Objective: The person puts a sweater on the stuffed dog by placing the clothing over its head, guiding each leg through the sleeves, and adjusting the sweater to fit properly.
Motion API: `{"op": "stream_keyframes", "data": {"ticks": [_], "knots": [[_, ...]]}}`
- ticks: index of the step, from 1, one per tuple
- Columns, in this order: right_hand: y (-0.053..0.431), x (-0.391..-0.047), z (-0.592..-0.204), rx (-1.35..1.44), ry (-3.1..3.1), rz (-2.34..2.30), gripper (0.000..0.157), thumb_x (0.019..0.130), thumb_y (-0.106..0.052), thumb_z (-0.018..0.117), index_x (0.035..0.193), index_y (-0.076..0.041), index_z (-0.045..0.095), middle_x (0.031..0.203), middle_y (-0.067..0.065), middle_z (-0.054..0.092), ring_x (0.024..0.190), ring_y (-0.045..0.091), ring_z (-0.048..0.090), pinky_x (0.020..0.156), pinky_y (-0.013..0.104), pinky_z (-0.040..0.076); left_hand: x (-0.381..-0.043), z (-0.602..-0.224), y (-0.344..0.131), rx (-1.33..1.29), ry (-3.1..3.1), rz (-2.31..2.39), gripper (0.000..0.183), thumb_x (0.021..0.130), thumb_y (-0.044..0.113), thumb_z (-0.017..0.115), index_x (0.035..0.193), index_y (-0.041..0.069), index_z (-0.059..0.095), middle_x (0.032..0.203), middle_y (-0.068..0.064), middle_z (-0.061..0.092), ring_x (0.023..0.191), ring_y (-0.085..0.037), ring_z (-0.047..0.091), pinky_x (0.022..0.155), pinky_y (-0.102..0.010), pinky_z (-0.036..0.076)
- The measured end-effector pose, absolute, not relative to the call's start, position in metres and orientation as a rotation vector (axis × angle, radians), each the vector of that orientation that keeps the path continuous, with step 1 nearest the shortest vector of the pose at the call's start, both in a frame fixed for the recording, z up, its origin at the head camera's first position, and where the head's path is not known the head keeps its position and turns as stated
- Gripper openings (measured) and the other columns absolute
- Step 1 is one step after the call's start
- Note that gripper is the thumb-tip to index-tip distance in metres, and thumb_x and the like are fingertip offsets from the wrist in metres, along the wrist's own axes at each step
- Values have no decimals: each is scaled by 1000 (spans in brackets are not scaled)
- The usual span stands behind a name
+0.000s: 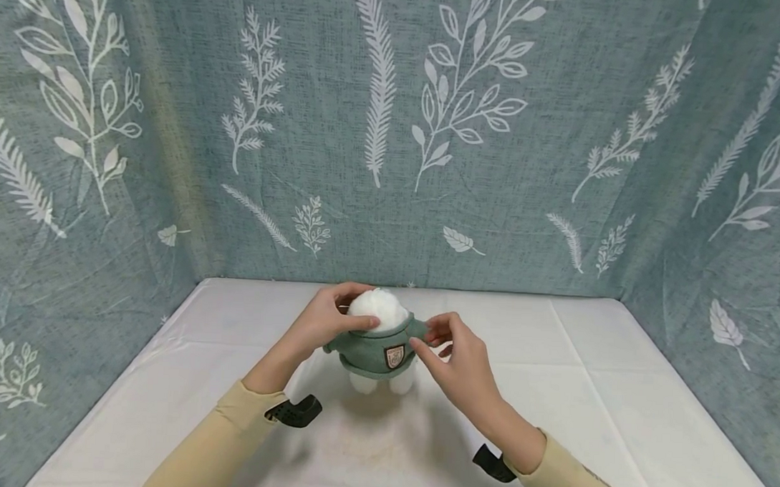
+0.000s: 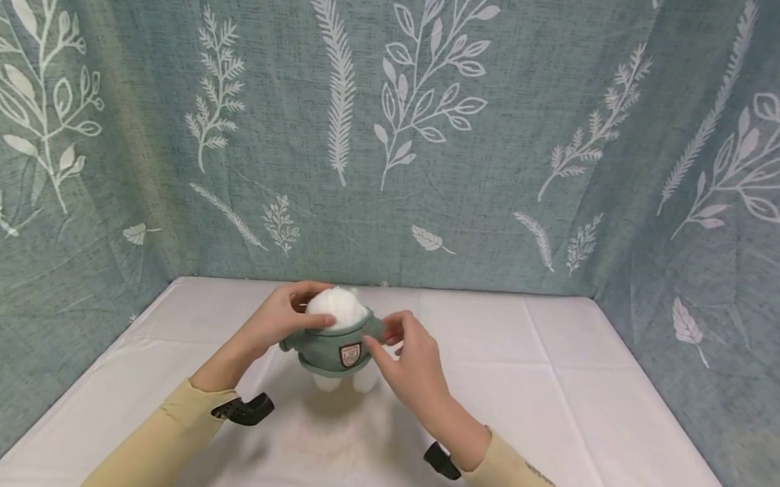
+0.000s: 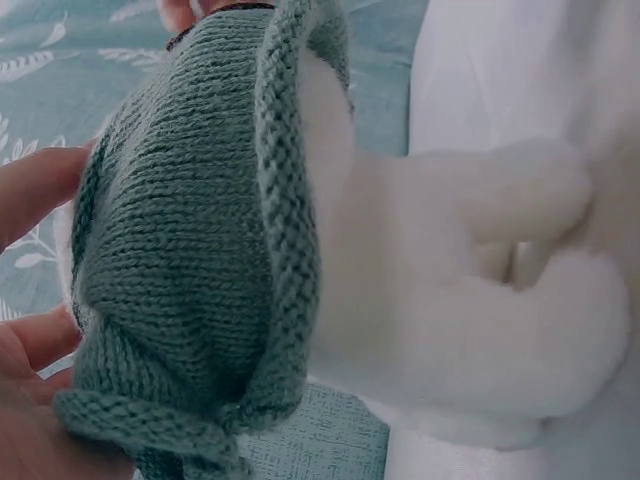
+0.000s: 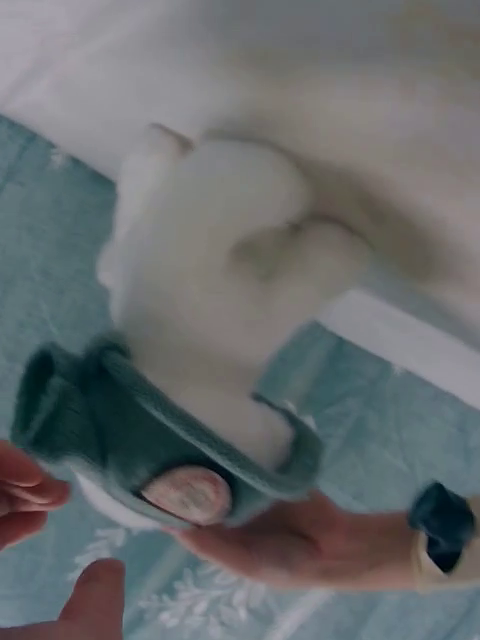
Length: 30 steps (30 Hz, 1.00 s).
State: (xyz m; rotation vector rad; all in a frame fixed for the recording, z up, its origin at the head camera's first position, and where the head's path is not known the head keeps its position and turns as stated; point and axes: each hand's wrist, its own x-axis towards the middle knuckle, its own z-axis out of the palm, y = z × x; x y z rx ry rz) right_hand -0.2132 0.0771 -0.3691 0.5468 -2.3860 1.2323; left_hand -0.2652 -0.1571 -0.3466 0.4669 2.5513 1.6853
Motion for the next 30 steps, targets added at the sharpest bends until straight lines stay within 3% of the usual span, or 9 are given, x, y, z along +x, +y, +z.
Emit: {"op": "stream_keyframes", "data": {"ticks": [4,9,14,24,30], "knots": [[75,-204,-372,525,-2523,1337,19,86,-33,70,90,-16,66,78,-9,66,71,4,62,62,20,52,-265,-347,-157,465,2558,1691,54,79,27,77,128,14,58,124,-11,60,109,-27,59,85,-40,52],[73,-204,-381,555,-2712,1486,34,88,-45,64,87,-13,72,72,-3,70,68,12,68,61,25,53,-264,-348,-157,465,2583,1676,54,79,29,78,127,13,59,122,-12,60,105,-26,59,83,-39,52],[67,-208,-383,537,-2700,1715,40,87,-46,64,87,-6,73,75,4,72,69,23,71,63,33,58,-261,-346,-157,469,2621,1630,55,77,32,79,125,13,60,118,-9,63,100,-22,61,79,-35,53],[55,-199,-358,474,-2570,1978,28,89,-22,67,85,6,70,79,21,71,68,27,71,66,38,58,-259,-344,-153,463,2695,1553,60,73,34,82,124,11,60,116,-8,64,99,-22,63,79,-37,54],[53,-194,-352,470,-2522,2037,24,89,-16,66,83,8,67,77,23,70,68,29,71,66,39,58,-259,-343,-147,426,2736,1528,55,74,30,81,122,10,61,114,-9,65,99,-24,63,78,-39,54]]}}
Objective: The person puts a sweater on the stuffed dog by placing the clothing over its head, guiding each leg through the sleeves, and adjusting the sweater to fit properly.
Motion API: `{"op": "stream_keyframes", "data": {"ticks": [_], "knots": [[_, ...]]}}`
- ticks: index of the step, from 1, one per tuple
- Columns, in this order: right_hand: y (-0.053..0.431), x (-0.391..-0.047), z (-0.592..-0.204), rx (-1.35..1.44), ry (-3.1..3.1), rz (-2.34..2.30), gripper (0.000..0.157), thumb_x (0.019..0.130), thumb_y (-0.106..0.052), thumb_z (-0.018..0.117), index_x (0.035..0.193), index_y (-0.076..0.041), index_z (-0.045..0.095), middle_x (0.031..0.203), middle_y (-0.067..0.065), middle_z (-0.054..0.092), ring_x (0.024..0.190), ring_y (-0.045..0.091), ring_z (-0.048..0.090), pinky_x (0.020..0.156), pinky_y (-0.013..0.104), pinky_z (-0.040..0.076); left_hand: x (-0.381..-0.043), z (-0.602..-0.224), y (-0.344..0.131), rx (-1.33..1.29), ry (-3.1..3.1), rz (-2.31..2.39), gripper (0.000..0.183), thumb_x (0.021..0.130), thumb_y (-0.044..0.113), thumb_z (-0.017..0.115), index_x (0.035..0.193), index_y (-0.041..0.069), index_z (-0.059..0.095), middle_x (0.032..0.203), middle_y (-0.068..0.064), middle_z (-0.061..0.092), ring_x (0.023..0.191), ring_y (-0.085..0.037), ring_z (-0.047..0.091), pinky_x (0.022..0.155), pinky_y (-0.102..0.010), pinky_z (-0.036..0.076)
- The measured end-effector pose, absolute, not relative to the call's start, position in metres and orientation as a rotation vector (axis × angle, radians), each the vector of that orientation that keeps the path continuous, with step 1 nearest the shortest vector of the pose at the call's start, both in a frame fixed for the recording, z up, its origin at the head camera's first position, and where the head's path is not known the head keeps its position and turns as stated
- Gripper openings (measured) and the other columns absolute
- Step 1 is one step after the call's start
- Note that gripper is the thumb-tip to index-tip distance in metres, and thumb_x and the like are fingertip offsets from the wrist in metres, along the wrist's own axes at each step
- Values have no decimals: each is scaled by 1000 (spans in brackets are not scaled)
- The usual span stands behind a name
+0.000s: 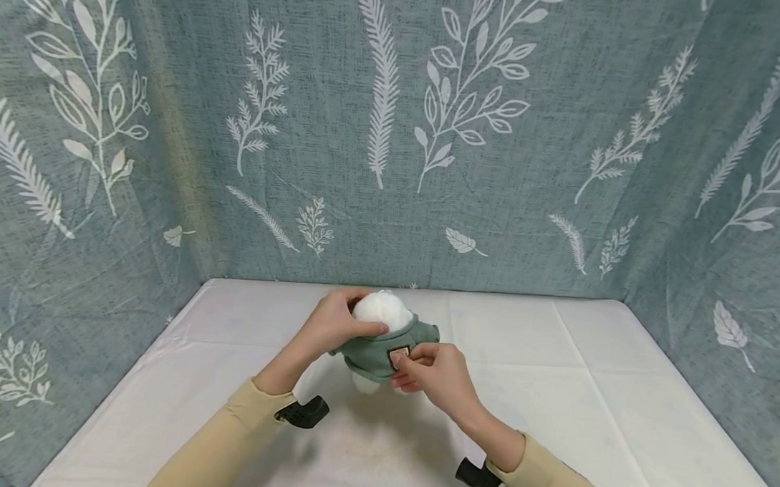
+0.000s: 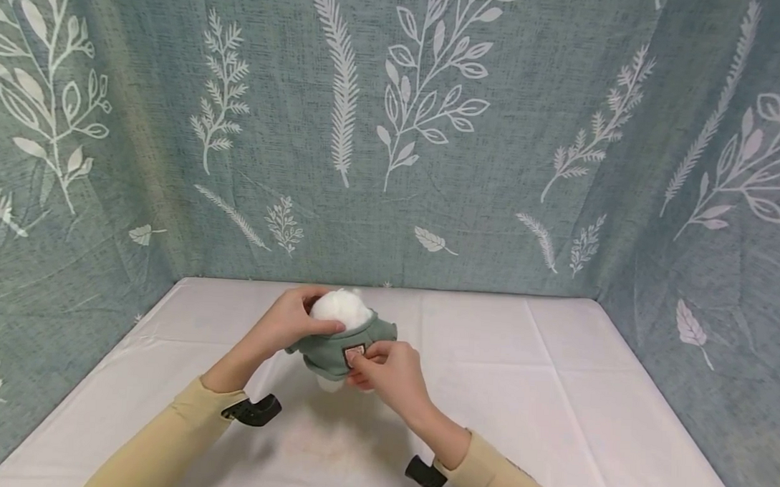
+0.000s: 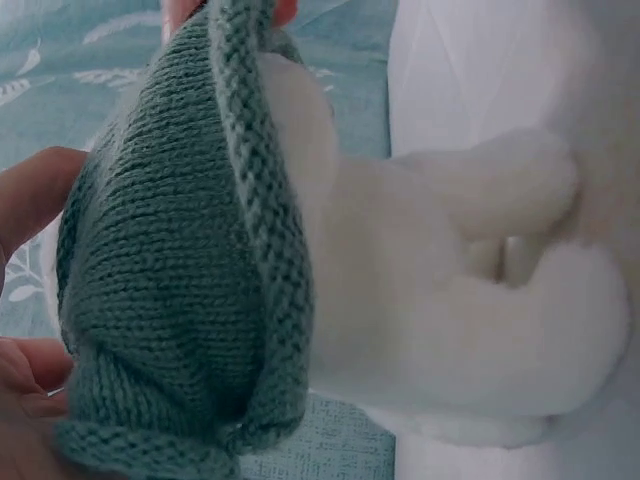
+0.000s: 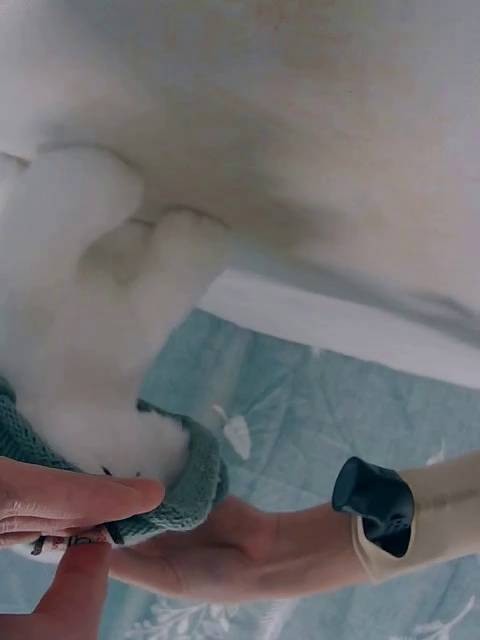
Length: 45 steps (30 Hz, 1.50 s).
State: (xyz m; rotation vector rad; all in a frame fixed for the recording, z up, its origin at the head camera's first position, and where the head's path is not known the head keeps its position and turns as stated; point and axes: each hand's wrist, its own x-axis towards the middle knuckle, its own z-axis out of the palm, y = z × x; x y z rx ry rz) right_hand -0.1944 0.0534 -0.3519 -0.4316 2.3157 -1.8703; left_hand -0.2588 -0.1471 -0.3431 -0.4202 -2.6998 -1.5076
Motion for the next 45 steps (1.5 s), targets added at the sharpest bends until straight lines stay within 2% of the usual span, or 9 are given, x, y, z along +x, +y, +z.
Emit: {"op": "stream_keyframes", "data": {"ticks": [9,18,20,26,29,45], "knots": [[52,-185,-349,-541,2412,-1785,18,88,-10,66,82,7,69,74,22,70,68,37,69,59,31,58,-260,-344,-140,-323,-2681,-1522,51,72,26,81,117,11,63,110,-8,66,94,-23,62,77,-37,53],[52,-193,-377,-616,2436,-1741,18,87,-17,68,80,-1,71,70,14,72,57,17,69,55,28,56,-262,-347,-138,-277,-2656,-1546,44,73,22,81,112,10,65,108,-9,67,92,-23,63,74,-36,54],[52,-194,-381,-622,2440,-1738,19,87,-20,69,79,-3,72,69,11,72,57,17,69,54,27,56,-263,-347,-138,-277,-2649,-1559,43,73,21,81,111,9,66,108,-9,67,92,-23,63,74,-36,54],[52,-192,-387,-656,2461,-1708,20,87,-23,69,74,-8,72,65,5,71,60,29,69,53,28,56,-265,-347,-137,-264,-2637,-1568,40,73,19,80,110,9,67,107,-9,67,90,-22,63,73,-35,54],[52,-190,-390,-683,2476,-1696,19,88,-22,68,73,-9,71,65,4,71,60,29,69,53,27,56,-265,-346,-137,-254,-2634,-1568,39,73,19,80,108,9,67,107,-10,67,90,-23,63,72,-35,55],[52,-187,-403,-744,2537,-1577,20,86,-20,70,72,-6,72,61,3,70,52,12,66,51,21,53,-265,-346,-139,-216,-2607,-1685,36,73,14,79,106,8,68,104,-11,67,90,-23,62,73,-35,54]]}}
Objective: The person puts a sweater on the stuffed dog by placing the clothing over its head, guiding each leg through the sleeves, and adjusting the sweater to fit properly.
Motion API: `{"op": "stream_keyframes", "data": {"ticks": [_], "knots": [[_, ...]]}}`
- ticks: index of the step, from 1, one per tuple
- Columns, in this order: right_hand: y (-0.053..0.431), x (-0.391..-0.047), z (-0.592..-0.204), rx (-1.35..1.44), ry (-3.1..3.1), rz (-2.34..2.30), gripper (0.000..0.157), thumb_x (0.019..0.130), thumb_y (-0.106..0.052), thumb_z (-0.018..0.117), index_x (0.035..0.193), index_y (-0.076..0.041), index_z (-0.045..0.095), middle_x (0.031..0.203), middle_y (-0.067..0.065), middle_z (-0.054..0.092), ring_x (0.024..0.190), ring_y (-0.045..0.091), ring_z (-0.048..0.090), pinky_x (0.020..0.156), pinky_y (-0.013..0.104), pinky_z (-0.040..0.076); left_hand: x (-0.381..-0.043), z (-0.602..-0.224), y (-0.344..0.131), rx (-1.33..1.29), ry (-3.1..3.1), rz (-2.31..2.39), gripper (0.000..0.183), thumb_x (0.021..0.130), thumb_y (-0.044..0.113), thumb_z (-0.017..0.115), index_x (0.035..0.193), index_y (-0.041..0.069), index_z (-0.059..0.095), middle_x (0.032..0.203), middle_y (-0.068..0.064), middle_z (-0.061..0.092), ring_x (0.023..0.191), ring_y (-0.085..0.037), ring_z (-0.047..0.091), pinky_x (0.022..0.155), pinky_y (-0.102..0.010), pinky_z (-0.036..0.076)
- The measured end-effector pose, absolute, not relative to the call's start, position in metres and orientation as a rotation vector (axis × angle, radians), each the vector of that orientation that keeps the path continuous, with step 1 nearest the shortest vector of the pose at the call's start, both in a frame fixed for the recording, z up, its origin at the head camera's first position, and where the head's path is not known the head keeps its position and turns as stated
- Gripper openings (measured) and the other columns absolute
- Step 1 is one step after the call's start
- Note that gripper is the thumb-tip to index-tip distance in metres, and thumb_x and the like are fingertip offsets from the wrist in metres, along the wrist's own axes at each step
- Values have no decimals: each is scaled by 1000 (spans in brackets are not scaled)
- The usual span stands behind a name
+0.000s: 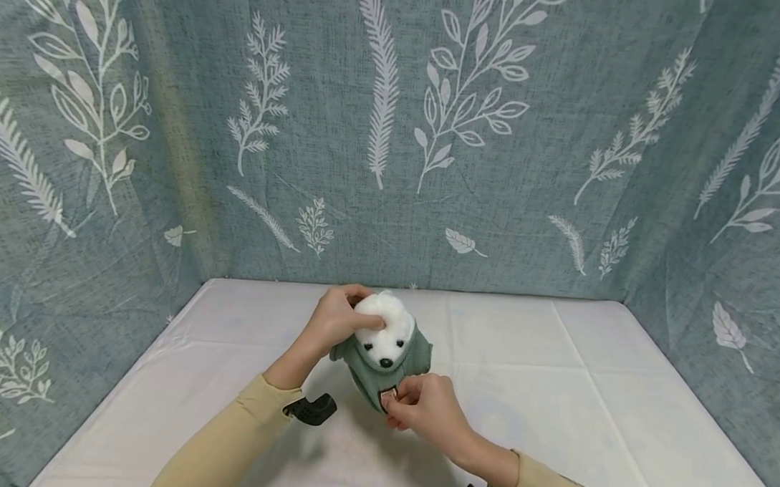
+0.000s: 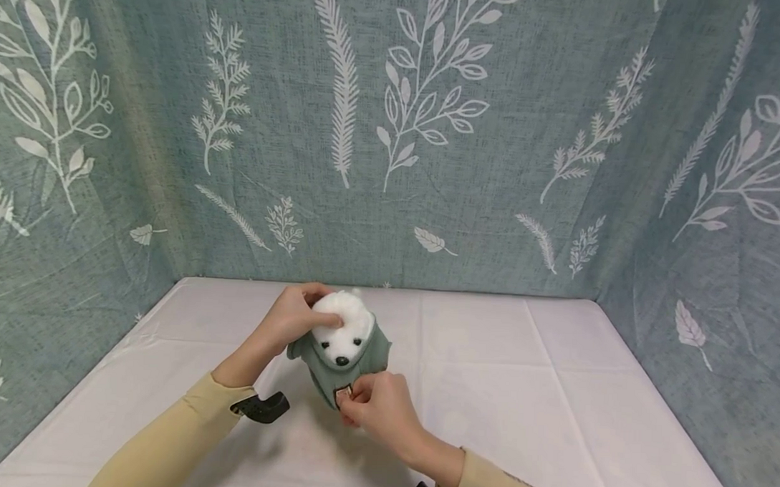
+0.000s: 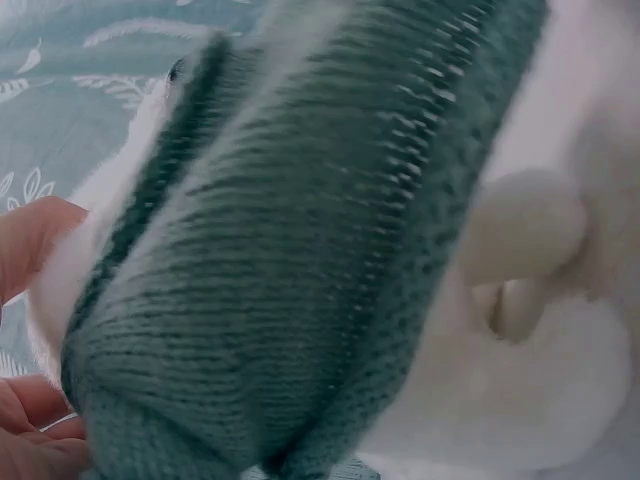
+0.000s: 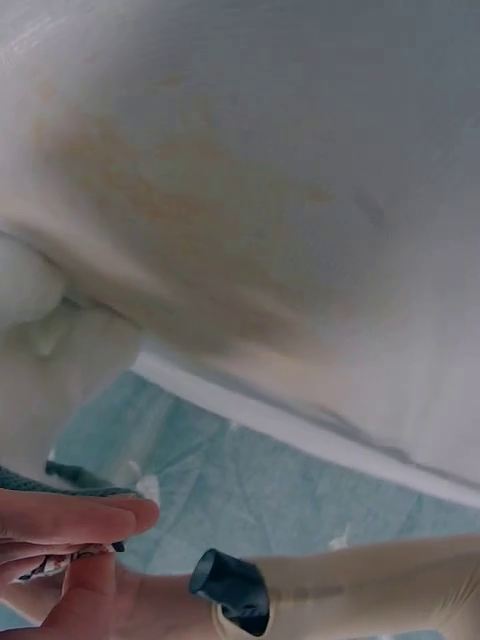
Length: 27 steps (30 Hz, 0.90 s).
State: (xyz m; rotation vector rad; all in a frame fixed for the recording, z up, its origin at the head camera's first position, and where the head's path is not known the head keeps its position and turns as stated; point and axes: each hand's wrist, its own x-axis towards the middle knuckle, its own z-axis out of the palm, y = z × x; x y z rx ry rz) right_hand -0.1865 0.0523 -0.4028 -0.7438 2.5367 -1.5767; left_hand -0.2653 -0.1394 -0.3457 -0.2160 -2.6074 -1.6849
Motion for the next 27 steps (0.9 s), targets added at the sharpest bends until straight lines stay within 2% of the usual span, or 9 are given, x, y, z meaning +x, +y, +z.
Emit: {"op": "stream_keyframes", "data": {"ticks": [4,11,18,27], "knots": [[52,-190,-408,-736,2538,-1547,21,86,-19,69,71,-4,73,60,3,69,50,10,65,50,22,53,-267,-347,-140,-234,-2593,-1721,37,72,12,80,106,6,67,104,-11,67,89,-22,62,73,-34,53],[53,-204,-417,-600,2402,-1620,22,84,-16,71,67,-2,71,63,10,70,53,17,68,51,30,56,-258,-339,-139,-257,-2575,-1751,35,72,8,78,106,3,67,103,-13,67,88,-21,61,72,-34,53],[55,-222,-421,-480,2344,-1721,16,84,-13,71,79,3,73,68,13,71,61,22,70,59,38,58,-265,-348,-143,-292,-2587,-1775,36,71,13,80,105,8,67,105,-10,67,90,-21,61,75,-35,53],[81,-229,-396,-459,2363,-1526,25,84,-19,71,96,3,71,83,13,73,78,31,71,68,38,58,-262,-348,-148,-350,-2612,-1780,40,73,18,81,109,9,66,107,-10,66,92,-20,61,76,-35,52]]}}
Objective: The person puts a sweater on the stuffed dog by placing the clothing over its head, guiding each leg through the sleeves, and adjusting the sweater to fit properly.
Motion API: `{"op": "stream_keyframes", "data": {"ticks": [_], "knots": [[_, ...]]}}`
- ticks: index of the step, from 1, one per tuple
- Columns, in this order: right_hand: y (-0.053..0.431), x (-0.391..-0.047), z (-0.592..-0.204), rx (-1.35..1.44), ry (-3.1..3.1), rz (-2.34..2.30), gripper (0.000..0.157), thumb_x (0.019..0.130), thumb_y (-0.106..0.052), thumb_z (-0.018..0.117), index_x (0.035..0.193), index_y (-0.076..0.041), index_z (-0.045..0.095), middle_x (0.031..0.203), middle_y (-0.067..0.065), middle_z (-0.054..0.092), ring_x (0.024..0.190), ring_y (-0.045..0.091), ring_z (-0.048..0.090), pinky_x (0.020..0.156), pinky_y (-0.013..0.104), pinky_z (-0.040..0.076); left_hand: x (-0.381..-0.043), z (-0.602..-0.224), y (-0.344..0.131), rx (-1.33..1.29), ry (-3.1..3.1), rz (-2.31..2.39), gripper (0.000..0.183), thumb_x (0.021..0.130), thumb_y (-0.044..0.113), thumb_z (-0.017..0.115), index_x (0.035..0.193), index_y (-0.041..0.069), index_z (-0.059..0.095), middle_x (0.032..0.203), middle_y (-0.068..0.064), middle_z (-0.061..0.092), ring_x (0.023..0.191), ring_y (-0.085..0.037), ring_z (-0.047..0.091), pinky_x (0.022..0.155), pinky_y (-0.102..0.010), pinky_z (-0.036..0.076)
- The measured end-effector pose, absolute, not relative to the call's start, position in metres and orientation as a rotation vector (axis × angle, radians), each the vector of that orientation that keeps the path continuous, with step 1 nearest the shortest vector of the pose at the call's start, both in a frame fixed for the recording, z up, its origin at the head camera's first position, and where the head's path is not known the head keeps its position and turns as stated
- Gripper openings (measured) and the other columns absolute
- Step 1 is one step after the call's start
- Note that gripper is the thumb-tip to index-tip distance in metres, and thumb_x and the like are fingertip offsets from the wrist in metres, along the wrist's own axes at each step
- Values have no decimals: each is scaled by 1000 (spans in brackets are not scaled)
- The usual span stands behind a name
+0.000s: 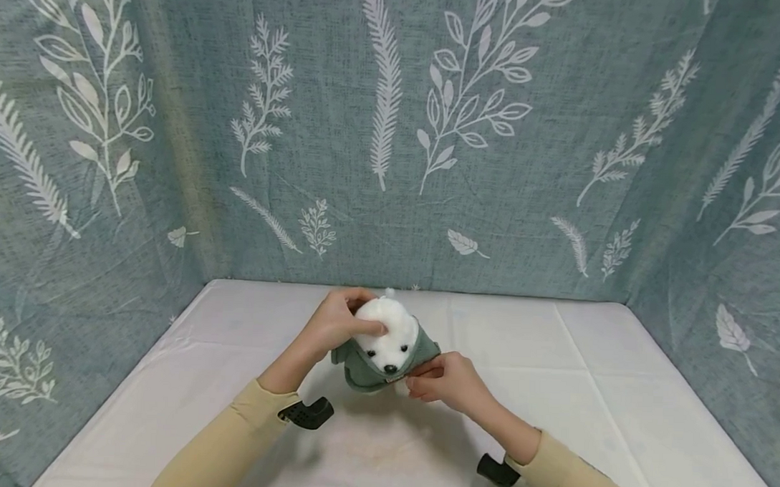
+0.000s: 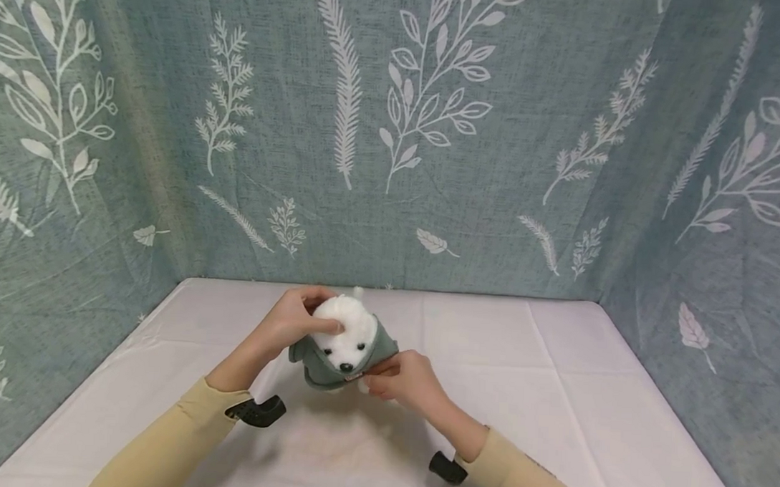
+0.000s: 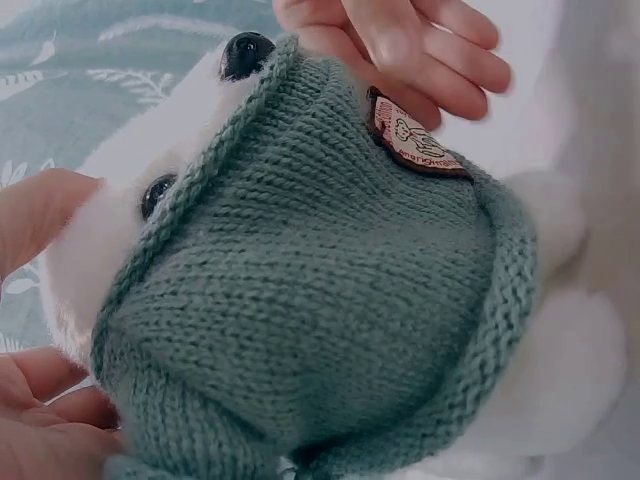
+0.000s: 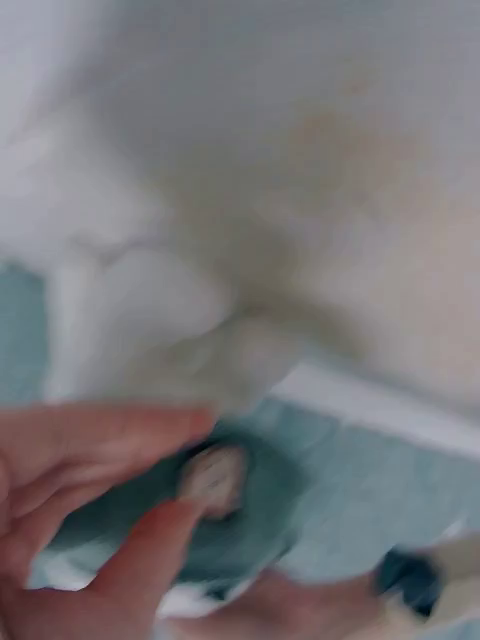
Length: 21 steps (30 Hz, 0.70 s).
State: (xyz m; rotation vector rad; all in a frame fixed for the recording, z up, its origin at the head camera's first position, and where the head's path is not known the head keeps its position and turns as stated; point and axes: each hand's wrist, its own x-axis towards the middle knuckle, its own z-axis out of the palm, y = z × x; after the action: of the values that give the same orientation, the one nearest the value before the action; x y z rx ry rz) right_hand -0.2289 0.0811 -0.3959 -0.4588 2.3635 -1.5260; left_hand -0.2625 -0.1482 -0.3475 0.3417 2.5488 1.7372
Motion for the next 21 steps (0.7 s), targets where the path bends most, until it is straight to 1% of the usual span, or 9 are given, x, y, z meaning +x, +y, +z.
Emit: {"op": "stream_keyframes", "data": {"ticks": [2,6,9,12,14,16,21], "knots": [[92,-230,-384,-450,2403,-1433,24,86,-17,69,100,3,69,85,12,73,80,31,71,70,37,58,-263,-348,-149,365,2549,1727,41,74,18,80,112,8,65,108,-11,66,92,-20,61,77,-35,52],[110,-236,-364,-446,2617,-1282,19,88,-15,66,102,-2,70,88,6,73,82,24,70,71,34,57,-265,-348,-150,393,2560,1693,45,76,18,79,117,6,63,111,-12,65,95,-20,60,78,-36,52],[117,-242,-359,-506,2779,-1272,20,89,-21,67,105,-10,70,94,2,72,88,19,69,74,32,56,-267,-349,-149,408,2566,1670,49,77,19,79,120,7,62,113,-12,65,96,-21,61,79,-36,52],[116,-252,-365,-667,2791,-1335,30,87,-30,69,112,-14,68,106,3,71,97,18,67,81,30,54,-266,-347,-150,432,2571,1660,50,77,23,80,121,8,62,113,-11,65,96,-20,61,78,-35,52],[114,-259,-372,-764,2700,-1400,37,87,-31,69,118,-13,65,113,6,68,102,20,66,84,29,54,-266,-347,-150,448,2564,1658,51,76,25,80,121,10,62,113,-10,65,96,-20,61,78,-34,53],[111,-263,-377,-814,2615,-1446,41,87,-29,70,122,-11,63,118,9,66,105,23,64,85,27,54,-266,-346,-151,463,2558,1655,51,76,27,80,121,11,62,113,-10,65,96,-20,61,78,-34,52],[106,-263,-378,-800,2574,-1470,41,86,-17,71,124,-5,61,119,14,64,104,27,64,82,29,54,-268,-346,-151,476,2541,1658,49,76,25,80,120,11,62,113,-10,65,97,-21,61,79,-35,52]]}}
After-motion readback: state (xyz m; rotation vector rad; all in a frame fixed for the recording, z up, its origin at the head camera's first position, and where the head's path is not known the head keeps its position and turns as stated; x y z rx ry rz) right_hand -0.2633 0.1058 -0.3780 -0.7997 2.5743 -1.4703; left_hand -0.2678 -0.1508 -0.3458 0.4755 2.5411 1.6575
